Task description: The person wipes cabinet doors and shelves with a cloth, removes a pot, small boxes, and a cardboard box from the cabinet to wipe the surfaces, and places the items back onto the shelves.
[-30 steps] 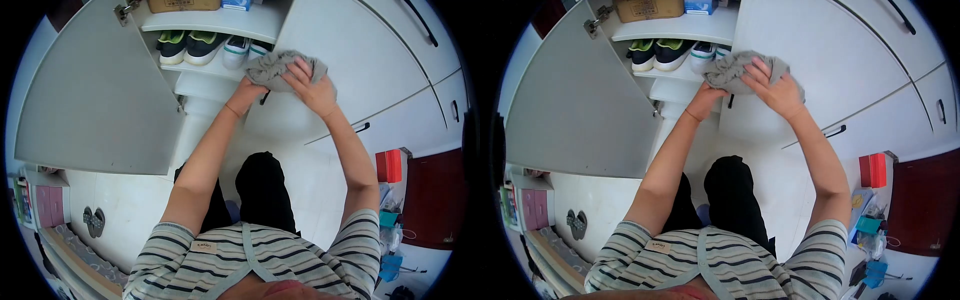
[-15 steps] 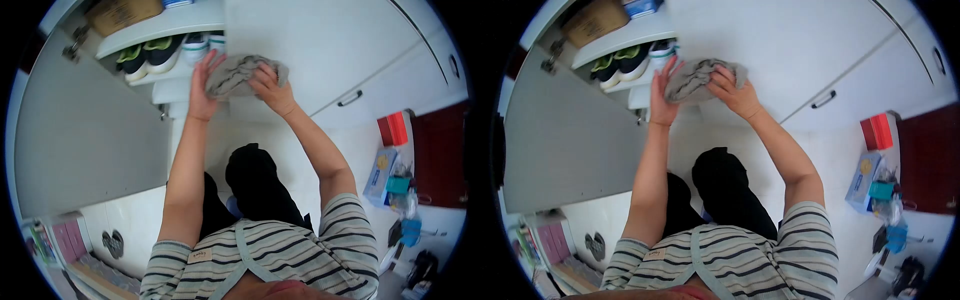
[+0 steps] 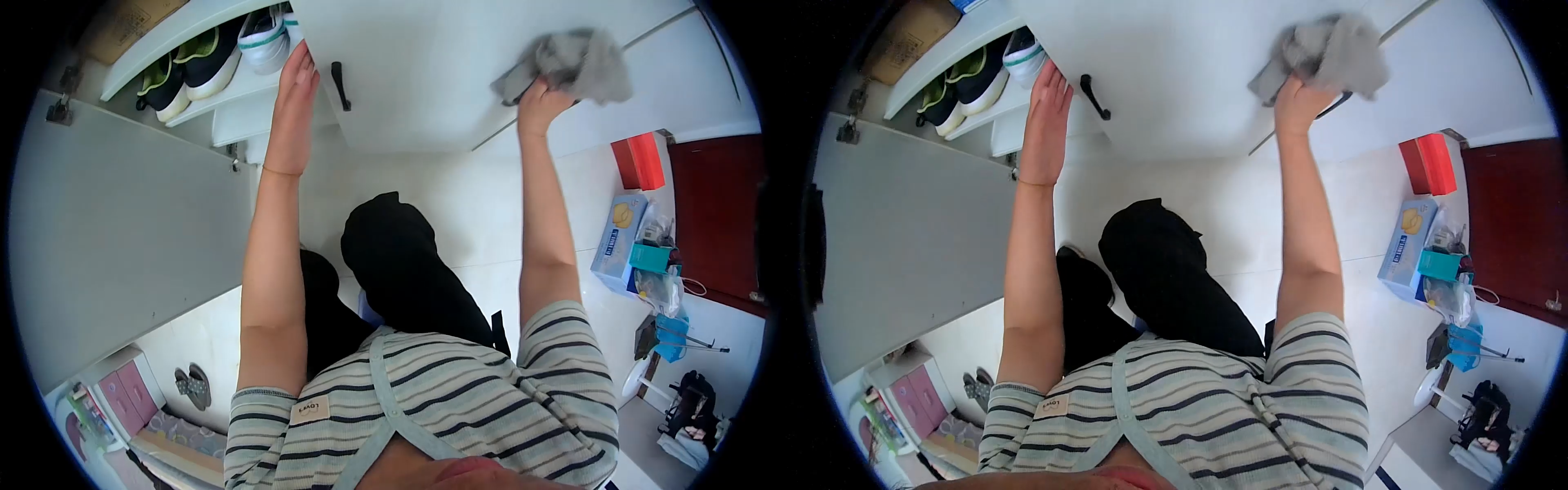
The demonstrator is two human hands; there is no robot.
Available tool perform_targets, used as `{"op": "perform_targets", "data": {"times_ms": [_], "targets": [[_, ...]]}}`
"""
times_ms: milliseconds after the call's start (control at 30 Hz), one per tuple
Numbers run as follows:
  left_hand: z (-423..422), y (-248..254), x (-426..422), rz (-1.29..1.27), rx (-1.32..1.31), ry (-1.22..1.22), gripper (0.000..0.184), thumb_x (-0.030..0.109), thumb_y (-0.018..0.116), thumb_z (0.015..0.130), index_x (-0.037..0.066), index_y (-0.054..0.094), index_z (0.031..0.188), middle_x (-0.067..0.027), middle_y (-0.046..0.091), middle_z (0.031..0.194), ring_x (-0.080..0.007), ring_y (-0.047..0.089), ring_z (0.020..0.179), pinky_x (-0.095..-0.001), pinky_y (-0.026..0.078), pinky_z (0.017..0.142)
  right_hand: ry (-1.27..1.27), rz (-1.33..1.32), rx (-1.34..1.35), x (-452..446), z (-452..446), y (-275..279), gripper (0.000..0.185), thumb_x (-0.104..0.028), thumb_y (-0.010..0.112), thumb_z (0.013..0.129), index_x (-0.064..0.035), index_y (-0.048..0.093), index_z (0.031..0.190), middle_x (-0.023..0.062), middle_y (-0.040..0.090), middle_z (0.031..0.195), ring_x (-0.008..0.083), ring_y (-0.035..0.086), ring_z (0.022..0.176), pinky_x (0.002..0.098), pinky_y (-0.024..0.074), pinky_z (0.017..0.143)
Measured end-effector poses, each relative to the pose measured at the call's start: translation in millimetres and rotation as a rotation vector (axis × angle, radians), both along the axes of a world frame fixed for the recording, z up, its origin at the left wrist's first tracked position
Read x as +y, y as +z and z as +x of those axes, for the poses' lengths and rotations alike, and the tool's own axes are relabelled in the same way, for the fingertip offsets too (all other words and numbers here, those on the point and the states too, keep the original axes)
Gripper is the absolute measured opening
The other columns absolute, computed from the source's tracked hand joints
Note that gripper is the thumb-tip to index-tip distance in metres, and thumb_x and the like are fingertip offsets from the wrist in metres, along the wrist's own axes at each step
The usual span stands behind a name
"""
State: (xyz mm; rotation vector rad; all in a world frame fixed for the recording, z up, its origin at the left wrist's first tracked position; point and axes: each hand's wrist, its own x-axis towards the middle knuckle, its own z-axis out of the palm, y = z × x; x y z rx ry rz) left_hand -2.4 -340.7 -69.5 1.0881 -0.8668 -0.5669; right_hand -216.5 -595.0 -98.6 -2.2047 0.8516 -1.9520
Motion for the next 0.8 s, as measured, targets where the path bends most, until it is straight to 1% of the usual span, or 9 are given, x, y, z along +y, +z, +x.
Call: {"op": "perform_targets", "data": {"times_ms": [100,200,267,333,467,567,667,733,800], "targets": [[-5,1,0,0.007,-0.015,0.016,0.058,0.033,0.037,0.096,0.003,0.018,0.142,-0.0103,0.02,0.148,-0.0228,0.017,0.138,-0.0366,0.013,0.112,-0.063,0.214,0.022,25,3,-90,0.043,-0.008,0.049,0.083,0.0125,0.04,0.121,0.0283,0.04,0.128,0.0411,0.035,0.118,0.0428,0.0225,0.104],[-3,-1,3,0.03,-0.042,0.016,0.059,0.034,0.038,0.095,0.004,0.019,0.143,-0.0101,0.02,0.148,-0.0228,0.017,0.138,-0.0372,0.012,0.112,-0.034,0.475,-0.208,57,12,-142,0.046,-0.01,0.05,0.086,0.0122,0.036,0.124,0.0276,0.038,0.128,0.0389,0.035,0.12,0.0417,0.0201,0.105],[-3,1,-1,0.033,-0.06,0.01,0.06,0.035,0.039,0.095,0.005,0.019,0.143,-0.0101,0.02,0.148,-0.0229,0.017,0.138,-0.0375,0.012,0.112,-0.026,0.664,-0.177,63,11,-160,0.049,-0.011,0.052,0.087,0.0114,0.031,0.126,0.0268,0.037,0.128,0.0364,0.037,0.119,0.0405,0.0223,0.104],[-6,4,-1,0.013,-0.02,0.021,0.06,0.038,0.035,0.096,0.003,0.019,0.142,-0.0104,0.021,0.148,-0.023,0.016,0.138,-0.0375,0.013,0.112,0.013,0.715,-0.31,71,9,-124,0.041,-0.009,0.056,0.085,0.0117,0.042,0.117,0.0256,0.042,0.122,0.035,0.039,0.115,0.0409,0.0261,0.102],[2,-2,3,-0.032,0.072,-0.008,0.063,0.044,0.029,0.096,0.001,0.02,0.142,-0.0111,0.022,0.147,-0.0233,0.017,0.138,-0.0373,0.014,0.112,0.201,0.207,0.114,69,14,-20,0.03,-0.015,0.064,0.078,0.0013,0.058,0.102,0.0185,0.055,0.109,0.0344,0.045,0.108,0.0436,0.0316,0.094],[-1,8,4,-0.051,0.155,-0.034,0.068,0.051,0.023,0.096,0.0,0.022,0.141,-0.0125,0.024,0.146,-0.0237,0.02,0.137,-0.0371,0.015,0.112,0.235,-0.051,0.236,74,55,42,0.037,-0.017,0.068,0.071,-0.0063,0.06,0.105,0.0123,0.052,0.117,0.0321,0.044,0.11,0.0451,0.0302,0.094],[5,0,8,-0.105,0.307,-0.01,0.067,0.051,0.022,0.095,0.0,0.026,0.139,-0.0124,0.028,0.145,-0.0243,0.025,0.134,-0.0375,0.02,0.11,0.192,-0.373,0.216,92,108,53,0.036,-0.014,0.072,0.063,-0.0098,0.064,0.097,0.01,0.051,0.119,0.0311,0.041,0.118,0.0448,0.0327,0.089],[5,2,12,-0.123,0.381,0.077,0.067,0.052,0.022,0.095,0.001,0.028,0.138,-0.0126,0.032,0.142,-0.0247,0.03,0.131,-0.038,0.023,0.108,0.331,-0.534,0.352,109,134,33,0.039,-0.016,0.067,0.071,-0.0234,0.061,0.108,0.0004,0.047,0.125,0.0244,0.04,0.121,0.0463,0.0322,0.092],[12,1,19,-0.141,0.458,0.167,0.067,0.053,0.022,0.095,0.002,0.031,0.137,-0.0127,0.036,0.14,-0.0251,0.034,0.129,-0.0384,0.026,0.107,0.426,-0.463,0.38,123,139,-11,0.039,-0.015,0.065,0.072,-0.0278,0.06,0.109,-0.002,0.046,0.126,0.0222,0.037,0.123,0.046,0.0329,0.092]]}}
